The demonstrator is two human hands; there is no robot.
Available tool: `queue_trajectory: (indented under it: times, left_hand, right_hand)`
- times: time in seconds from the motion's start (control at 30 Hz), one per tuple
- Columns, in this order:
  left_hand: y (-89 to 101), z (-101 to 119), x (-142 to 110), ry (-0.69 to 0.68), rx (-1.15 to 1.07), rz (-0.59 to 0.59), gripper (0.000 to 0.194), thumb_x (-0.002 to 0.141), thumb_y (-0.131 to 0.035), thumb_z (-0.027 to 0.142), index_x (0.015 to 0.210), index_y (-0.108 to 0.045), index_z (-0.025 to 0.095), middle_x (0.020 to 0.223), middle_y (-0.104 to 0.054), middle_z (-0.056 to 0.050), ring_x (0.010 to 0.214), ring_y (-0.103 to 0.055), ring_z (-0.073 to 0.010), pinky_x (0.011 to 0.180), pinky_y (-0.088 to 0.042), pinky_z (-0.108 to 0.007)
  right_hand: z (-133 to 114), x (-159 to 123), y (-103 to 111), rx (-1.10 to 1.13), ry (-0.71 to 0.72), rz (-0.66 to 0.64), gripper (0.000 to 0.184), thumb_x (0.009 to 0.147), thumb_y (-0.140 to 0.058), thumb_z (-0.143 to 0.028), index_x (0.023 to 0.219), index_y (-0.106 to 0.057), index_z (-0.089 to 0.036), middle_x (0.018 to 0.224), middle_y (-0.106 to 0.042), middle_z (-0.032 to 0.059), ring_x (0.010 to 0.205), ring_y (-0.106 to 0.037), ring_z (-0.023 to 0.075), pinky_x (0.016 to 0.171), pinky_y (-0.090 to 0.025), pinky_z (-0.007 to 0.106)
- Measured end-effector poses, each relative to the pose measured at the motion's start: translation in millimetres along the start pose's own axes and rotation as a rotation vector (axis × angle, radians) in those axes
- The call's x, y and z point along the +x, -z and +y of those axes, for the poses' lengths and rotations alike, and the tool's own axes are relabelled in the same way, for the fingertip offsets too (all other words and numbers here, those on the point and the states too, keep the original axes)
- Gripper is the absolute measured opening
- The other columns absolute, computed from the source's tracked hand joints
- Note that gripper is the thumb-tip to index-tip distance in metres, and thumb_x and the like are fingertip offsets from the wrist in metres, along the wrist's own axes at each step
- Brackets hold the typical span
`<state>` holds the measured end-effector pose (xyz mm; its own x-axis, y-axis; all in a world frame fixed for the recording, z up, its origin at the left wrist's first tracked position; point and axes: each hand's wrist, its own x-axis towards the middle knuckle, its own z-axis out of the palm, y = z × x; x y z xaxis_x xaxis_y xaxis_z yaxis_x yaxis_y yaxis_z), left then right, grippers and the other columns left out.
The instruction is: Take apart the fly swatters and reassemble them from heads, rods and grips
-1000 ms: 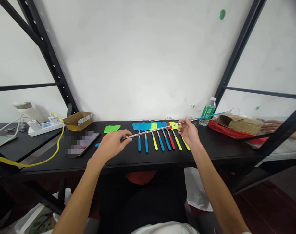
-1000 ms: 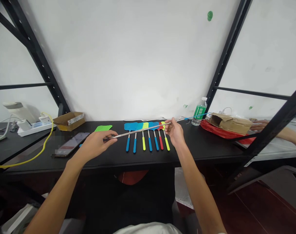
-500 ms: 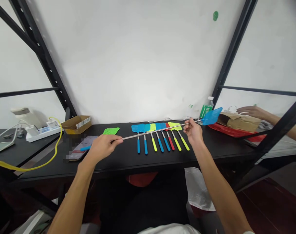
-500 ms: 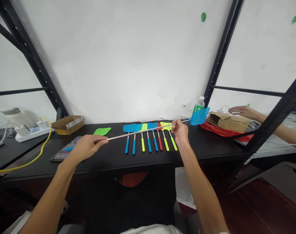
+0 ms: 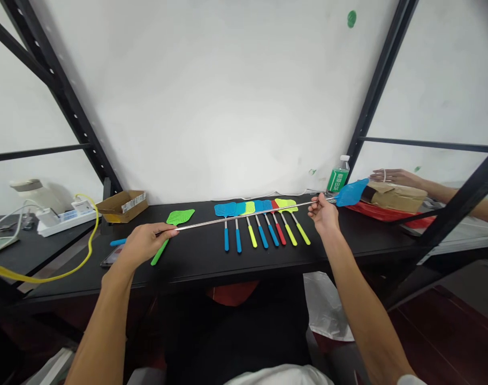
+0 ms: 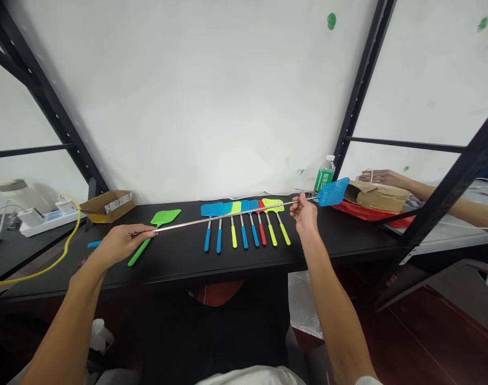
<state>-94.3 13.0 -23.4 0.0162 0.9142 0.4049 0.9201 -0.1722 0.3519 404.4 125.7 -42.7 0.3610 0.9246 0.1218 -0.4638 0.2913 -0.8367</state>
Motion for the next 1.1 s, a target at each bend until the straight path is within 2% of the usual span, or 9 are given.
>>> queue_trajectory:
  times: [0.17, 0.37, 0.43, 0.5, 0.63, 0.73, 0.83, 0.97, 1.1]
  left_hand:
    - [6.6, 8, -1, -0.038, 0.137, 0.166, 0.040, 0.088, -0.049, 0.054, 0.100, -0.075, 0.027, 0.102, -0.076, -0.005, 0.095, -0.068, -0.0296, 0.084, -0.048, -0.036]
    - [16.0, 65, -7, -0.154, 0.032, 0.519, 0.030, 0.090, -0.053, 0.039, 0.112, -0.070, 0.027, 0.130, -0.065, -0.003, 0.124, -0.055, -0.0293, 0.110, -0.038, -0.045]
    - [14.1, 84, -11, -0.196, -0.135, 0.476, 0.027, 0.090, -0.055, 0.039, 0.108, -0.072, 0.026, 0.118, -0.070, -0.003, 0.112, -0.063, -0.0263, 0.103, -0.045, -0.040]
    - [8.0, 93, -11, -0.148, -0.332, 0.374, 0.029, 0.089, -0.057, 0.041, 0.106, -0.072, 0.023, 0.094, -0.074, -0.003, 0.085, -0.068, -0.0218, 0.085, -0.053, -0.035]
    - [-10.4, 83, -1, 0.081, -0.730, 0.216, 0.041, 0.087, -0.059, 0.051, 0.103, -0.070, 0.015, 0.075, -0.070, -0.004, 0.055, -0.059, -0.0145, 0.059, -0.050, -0.029]
    - [-17.3, 65, 9, 0.272, -1.097, 0.295, 0.044, 0.086, -0.056, 0.057, 0.089, -0.066, 0.014, 0.067, -0.066, -0.003, 0.051, -0.056, -0.0135, 0.052, -0.047, -0.027]
    - [-13.0, 55, 13, 0.325, -1.350, 0.479, 0.039, 0.087, -0.056, 0.052, 0.066, -0.052, 0.018, 0.051, -0.050, 0.003, 0.046, -0.047, -0.0115, 0.046, -0.043, -0.024]
    - [-2.4, 53, 10, 0.308, -1.412, 0.476, 0.047, 0.088, -0.055, 0.045, 0.053, -0.034, 0.020, 0.044, -0.031, 0.006, 0.040, -0.035, -0.0087, 0.045, -0.041, -0.023]
    - [0.6, 57, 8, 0.287, -1.422, 0.470, 0.043, 0.088, -0.053, 0.040, 0.053, -0.038, 0.020, 0.043, -0.032, 0.005, 0.040, -0.034, -0.0095, 0.046, -0.040, -0.023]
  right_hand:
    - [8, -5, -9, 0.072, -0.040, -0.068, 0.034, 0.082, -0.070, -0.052, 0.074, -0.059, -0.021, 0.052, -0.050, -0.0056, 0.046, -0.053, 0.0098, 0.042, -0.039, 0.022]
    - [5, -10, -15, 0.172, -0.105, -0.065, 0.019, 0.085, -0.065, -0.038, 0.079, -0.062, -0.021, 0.061, -0.058, -0.0021, 0.051, -0.055, 0.0104, 0.041, -0.040, 0.021]
    - [3, -12, -17, 0.191, -0.103, -0.059, 0.016, 0.086, -0.063, -0.035, 0.079, -0.062, -0.021, 0.060, -0.058, -0.0019, 0.050, -0.054, 0.0108, 0.040, -0.039, 0.021]
    - [3, -14, -20, 0.207, -0.100, -0.074, 0.015, 0.085, -0.063, -0.034, 0.079, -0.062, -0.021, 0.060, -0.057, -0.0018, 0.050, -0.053, 0.0107, 0.040, -0.039, 0.021]
    - [7, -19, -27, 0.240, -0.097, -0.135, 0.015, 0.081, -0.066, -0.035, 0.078, -0.062, -0.020, 0.062, -0.056, -0.0016, 0.051, -0.052, 0.0100, 0.041, -0.039, 0.021]
    - [11, -24, -32, 0.260, -0.113, -0.163, 0.015, 0.079, -0.067, -0.034, 0.078, -0.063, -0.019, 0.063, -0.056, -0.0015, 0.051, -0.052, 0.0100, 0.042, -0.038, 0.021]
    - [12, -28, -37, 0.266, -0.135, -0.183, 0.015, 0.079, -0.065, -0.035, 0.080, -0.063, -0.019, 0.063, -0.056, -0.0015, 0.051, -0.052, 0.0105, 0.042, -0.037, 0.021]
    - [11, -32, -41, 0.282, -0.157, -0.214, 0.015, 0.080, -0.063, -0.034, 0.086, -0.064, -0.020, 0.063, -0.055, -0.0018, 0.051, -0.051, 0.0107, 0.042, -0.037, 0.022]
    - [10, -32, -40, 0.293, -0.162, -0.190, 0.019, 0.084, -0.060, -0.036, 0.093, -0.064, -0.020, 0.065, -0.054, -0.0024, 0.051, -0.050, 0.0102, 0.042, -0.037, 0.021]
